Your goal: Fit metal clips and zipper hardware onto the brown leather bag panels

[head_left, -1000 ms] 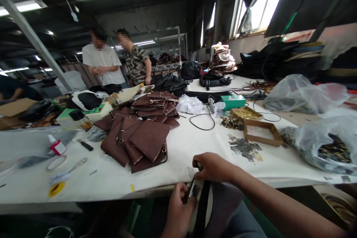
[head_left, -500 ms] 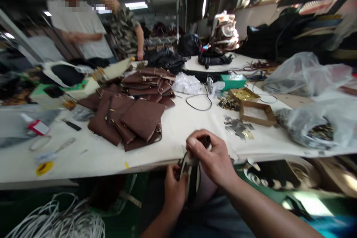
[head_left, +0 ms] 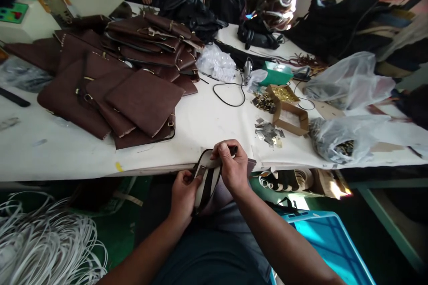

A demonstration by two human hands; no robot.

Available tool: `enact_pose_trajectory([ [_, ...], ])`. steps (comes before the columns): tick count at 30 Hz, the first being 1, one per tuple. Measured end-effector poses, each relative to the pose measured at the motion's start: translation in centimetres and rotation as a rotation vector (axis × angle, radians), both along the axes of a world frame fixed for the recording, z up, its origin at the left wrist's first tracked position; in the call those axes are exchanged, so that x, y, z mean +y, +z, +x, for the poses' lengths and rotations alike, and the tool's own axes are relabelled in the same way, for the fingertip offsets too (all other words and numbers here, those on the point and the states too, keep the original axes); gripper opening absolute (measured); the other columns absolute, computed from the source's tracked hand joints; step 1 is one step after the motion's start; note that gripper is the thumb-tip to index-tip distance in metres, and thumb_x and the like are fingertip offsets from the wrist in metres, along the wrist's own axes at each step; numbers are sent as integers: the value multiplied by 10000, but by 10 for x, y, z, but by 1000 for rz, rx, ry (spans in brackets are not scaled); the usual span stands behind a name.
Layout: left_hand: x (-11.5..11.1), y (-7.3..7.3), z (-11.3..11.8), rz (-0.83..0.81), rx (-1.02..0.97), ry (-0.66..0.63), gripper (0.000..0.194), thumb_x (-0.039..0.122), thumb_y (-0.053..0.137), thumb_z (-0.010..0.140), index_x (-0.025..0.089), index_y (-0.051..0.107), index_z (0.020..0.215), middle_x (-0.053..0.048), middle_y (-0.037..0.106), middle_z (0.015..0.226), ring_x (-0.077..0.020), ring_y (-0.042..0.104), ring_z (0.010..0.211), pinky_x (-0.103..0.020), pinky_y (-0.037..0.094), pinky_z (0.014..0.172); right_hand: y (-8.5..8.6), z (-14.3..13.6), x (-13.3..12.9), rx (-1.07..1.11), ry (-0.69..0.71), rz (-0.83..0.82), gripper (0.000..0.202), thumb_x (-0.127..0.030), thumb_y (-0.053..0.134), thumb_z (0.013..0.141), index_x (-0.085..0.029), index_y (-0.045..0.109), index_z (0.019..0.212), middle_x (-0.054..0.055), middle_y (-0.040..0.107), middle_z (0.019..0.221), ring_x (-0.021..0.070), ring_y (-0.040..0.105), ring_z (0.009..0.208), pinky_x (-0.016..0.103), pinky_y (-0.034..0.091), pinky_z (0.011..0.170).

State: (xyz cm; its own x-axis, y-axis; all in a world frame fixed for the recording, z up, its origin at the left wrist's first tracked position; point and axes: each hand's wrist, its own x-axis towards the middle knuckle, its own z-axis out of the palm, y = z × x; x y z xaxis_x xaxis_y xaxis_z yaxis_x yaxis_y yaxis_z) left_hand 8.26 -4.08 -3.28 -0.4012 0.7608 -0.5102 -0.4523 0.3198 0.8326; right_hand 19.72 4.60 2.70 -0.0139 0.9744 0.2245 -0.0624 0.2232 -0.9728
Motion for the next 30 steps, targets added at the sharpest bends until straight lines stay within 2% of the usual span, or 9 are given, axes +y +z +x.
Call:
enact_pose_trajectory([
  [3,2,-3,-2,-60,-40,-23,527,493,944,607,214,607,901,41,658,747,-147,633,655,-259,492,638,-7,-6,7,28,-29,-16,325,-474,673,1037,-229,611,832,-26,677,678,157,629,643,317,501,702],
  [7,0,-7,-7,-110,-90,-152,528,600,889,676,159,722,914,-62,744,787,-221,681,688,-313,516,636,-14,-11,14,105,-21,-45,338,-491,671,1034,-238,578,829,-45,642,657,153,617,594,312,495,650],
  [10,1,-8,-8,-89,-52,-230,509,650,859,706,162,735,777,-36,699,698,-223,655,693,-300,488,639,-14,-11,16,135,22,-57,334,-482,679,1030,-242,568,826,-52,618,651,152,616,579,305,493,623],
  [13,5,-7,-7,-62,16,-246,510,670,829,735,177,705,709,-3,648,661,-205,618,706,-278,457,649,-13,-9,19,155,10,-54,335,-476,666,1039,-243,564,821,-48,613,658,150,609,575,303,497,615],
  [19,10,-6,-2,-71,95,-257,491,660,767,806,175,716,748,-3,654,692,-181,561,689,-270,423,641,-14,-11,25,188,-18,-84,346,-477,666,1040,-241,545,818,-60,591,653,130,587,554,280,491,602],
  [26,11,-7,-2,-66,139,-279,472,638,724,839,181,701,724,0,635,678,-201,586,704,-279,434,655,-19,-14,37,239,-69,-202,436,-602,669,995,-251,481,818,-78,520,634,123,559,509,264,484,519],
  [30,13,-6,-2,-66,160,-273,457,625,717,844,189,694,708,2,642,677,-198,582,695,-274,427,646,-18,-15,37,226,-56,-198,424,-585,660,1008,-261,461,821,-79,500,627,133,566,509,276,487,514],
])
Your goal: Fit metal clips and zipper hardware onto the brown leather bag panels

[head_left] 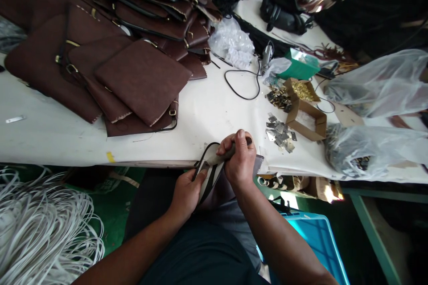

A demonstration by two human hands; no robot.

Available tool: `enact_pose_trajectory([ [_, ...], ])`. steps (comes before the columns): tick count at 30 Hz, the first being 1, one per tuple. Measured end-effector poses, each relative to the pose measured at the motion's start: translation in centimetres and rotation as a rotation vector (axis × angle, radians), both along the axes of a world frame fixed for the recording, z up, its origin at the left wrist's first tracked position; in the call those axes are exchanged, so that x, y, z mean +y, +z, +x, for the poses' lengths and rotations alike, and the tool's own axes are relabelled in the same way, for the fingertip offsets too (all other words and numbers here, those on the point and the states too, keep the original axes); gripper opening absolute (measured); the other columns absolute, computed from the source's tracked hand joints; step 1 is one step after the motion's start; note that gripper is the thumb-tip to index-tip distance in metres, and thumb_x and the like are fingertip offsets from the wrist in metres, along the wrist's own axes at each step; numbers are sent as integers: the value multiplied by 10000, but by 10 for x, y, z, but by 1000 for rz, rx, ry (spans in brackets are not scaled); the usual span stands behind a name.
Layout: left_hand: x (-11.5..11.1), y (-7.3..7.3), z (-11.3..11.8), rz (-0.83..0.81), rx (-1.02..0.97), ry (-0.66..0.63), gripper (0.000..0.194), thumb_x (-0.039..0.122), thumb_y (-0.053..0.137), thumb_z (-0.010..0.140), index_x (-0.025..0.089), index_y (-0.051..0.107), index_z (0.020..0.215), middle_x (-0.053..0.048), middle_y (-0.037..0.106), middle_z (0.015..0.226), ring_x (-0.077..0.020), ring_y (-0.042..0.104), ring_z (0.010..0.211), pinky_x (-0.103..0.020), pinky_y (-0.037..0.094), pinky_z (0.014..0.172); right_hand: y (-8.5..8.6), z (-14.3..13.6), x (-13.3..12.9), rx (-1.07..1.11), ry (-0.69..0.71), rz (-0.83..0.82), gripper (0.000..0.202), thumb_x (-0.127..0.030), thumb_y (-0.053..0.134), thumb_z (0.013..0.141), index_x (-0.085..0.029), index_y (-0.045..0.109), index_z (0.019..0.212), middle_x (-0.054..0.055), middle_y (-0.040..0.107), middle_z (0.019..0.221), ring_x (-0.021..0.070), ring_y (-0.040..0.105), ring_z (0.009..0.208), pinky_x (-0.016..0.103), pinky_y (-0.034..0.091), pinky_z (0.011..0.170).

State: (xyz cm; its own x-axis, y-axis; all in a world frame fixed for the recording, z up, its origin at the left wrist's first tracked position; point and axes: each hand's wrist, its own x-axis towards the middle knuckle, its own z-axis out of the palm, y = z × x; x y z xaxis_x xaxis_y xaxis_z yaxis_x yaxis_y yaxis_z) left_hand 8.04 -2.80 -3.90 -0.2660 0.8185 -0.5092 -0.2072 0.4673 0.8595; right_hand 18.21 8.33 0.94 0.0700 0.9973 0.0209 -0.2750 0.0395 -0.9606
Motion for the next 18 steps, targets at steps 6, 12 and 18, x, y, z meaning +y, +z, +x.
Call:
enact_pose_trajectory([
  [6,1,7,0,-2,-3,-10,464,635,719,831,188,700,707,2,626,631,-189,556,627,-277,400,590,2,3,-25,-141,177,164,346,-498,681,1020,-262,514,829,-43,587,647,151,571,552,319,495,576],
  [12,-1,9,-1,12,-31,-28,410,581,796,785,174,760,820,-18,703,712,-209,606,679,-286,426,628,6,12,-34,-192,303,288,307,-453,696,1016,-254,560,825,-14,647,695,167,610,637,341,514,648],
  [18,-3,9,2,27,-71,9,351,532,797,765,186,760,800,-22,713,721,-220,621,688,-295,432,644,33,14,-25,-274,344,231,302,-473,752,978,-243,619,836,-14,672,692,164,642,633,328,545,651],
])
